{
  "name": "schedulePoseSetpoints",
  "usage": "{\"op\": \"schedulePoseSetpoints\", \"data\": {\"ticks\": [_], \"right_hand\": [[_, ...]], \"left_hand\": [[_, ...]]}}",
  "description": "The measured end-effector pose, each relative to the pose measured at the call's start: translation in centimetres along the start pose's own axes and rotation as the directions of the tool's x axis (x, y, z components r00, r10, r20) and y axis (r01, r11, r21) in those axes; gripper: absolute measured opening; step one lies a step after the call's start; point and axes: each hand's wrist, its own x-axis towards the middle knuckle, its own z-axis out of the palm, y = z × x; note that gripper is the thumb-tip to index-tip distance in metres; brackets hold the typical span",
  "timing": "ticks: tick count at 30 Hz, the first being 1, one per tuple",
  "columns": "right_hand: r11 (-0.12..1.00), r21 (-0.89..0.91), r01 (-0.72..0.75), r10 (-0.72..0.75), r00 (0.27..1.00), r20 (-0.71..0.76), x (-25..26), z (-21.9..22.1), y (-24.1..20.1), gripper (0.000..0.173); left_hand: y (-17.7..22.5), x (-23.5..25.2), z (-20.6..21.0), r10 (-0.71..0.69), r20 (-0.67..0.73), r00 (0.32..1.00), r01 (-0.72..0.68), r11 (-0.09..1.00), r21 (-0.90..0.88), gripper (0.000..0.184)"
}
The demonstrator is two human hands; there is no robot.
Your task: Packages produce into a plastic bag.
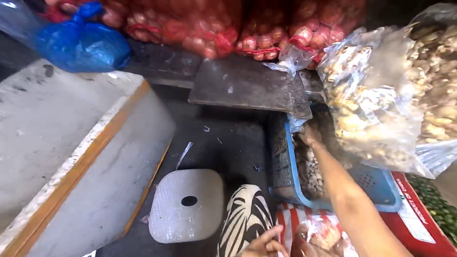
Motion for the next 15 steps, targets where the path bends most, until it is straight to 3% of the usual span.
{"op": "schedulePoseSetpoints", "data": {"ticks": [2,4,7,8,9,13,15], "right_hand": [[0.993,0.107,-0.052,0.056,0.998,-0.039,-1.7,-0.8,0.7,0.068],[0.898,0.43,-0.09,0.137,0.987,-0.079,-4.3,-1.7,1.8,0.067],[0.459,0.865,-0.203,0.351,0.936,0.034,-10.1,-2.6,4.1,0.042],[0.333,0.92,-0.205,0.368,0.927,0.073,-12.4,-2.9,5.4,0.03],[0.235,0.95,-0.204,0.341,0.933,0.116,-15.2,-3.3,6.9,0.031],[-0.006,0.997,-0.073,0.264,0.962,0.071,-28.0,-3.6,13.2,0.037],[-0.125,0.992,-0.033,0.149,0.987,0.052,-34.0,-3.3,15.9,0.032]], "left_hand": [[0.1,0.5,-0.5,-0.024,0.021,0.999,0.024,1.0,-0.012,0.078],[0.2,0.7,-0.6,-0.05,0.019,0.999,0.051,0.998,-0.028,0.078],[0.4,0.7,-0.7,-0.074,0.007,0.997,0.074,0.996,-0.043,0.077],[0.4,0.9,-0.7,-0.078,0.013,0.997,0.078,0.995,-0.058,0.077],[0.5,1.0,-0.6,-0.081,0.011,0.997,0.081,0.994,-0.075,0.076],[0.4,1.2,-0.6,-0.108,-0.013,0.994,0.106,0.99,-0.094,0.077],[0.3,1.4,-0.5,-0.119,-0.03,0.992,0.117,0.991,-0.069,0.077]]}}
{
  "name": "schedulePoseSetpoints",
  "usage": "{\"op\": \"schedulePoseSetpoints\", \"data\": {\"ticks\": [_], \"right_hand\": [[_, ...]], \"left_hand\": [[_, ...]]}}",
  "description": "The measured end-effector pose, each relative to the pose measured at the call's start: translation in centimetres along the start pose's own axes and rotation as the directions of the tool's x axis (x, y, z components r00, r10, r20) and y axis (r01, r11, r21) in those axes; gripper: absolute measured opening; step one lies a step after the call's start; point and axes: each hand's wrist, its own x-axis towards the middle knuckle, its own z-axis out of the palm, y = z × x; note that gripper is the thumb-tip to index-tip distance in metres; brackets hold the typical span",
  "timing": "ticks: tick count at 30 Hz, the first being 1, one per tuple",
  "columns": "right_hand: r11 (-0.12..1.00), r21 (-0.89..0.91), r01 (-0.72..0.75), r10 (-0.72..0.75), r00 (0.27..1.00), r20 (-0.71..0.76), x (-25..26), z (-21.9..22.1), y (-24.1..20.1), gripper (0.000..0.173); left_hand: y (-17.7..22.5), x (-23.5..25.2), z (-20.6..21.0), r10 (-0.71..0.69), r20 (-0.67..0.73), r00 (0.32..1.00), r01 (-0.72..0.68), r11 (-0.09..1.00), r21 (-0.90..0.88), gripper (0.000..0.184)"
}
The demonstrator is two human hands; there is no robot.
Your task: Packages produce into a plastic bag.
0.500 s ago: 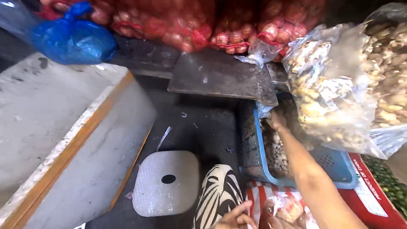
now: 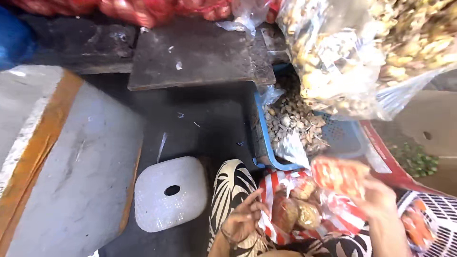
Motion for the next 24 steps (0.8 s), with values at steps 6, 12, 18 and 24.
{"op": "schedulePoseSetpoints", "data": {"ticks": [6,12,18,24], "right_hand": [[0.887,-0.419,-0.195,0.212,0.977,-0.006,-5.7,-6.8,6.1,0.034],[0.177,-0.97,0.166,-0.445,0.893,0.071,-2.3,-0.1,6.9,0.039],[0.05,-0.894,0.446,-0.809,0.543,0.226,7.9,9.0,8.9,0.041],[0.107,-0.889,0.446,-0.9,0.423,0.104,9.3,9.4,10.1,0.043]], "left_hand": [[0.2,0.7,0.9,-0.014,-0.003,1.0,0.014,1.0,0.007,0.079],[-0.1,1.1,0.5,-0.059,0.083,0.995,0.058,0.998,0.009,0.075],[-0.1,1.4,0.9,-0.072,0.103,0.992,0.071,0.997,0.017,0.066],[0.2,0.9,0.8,-0.075,0.11,0.991,0.07,0.996,0.05,0.073]]}}
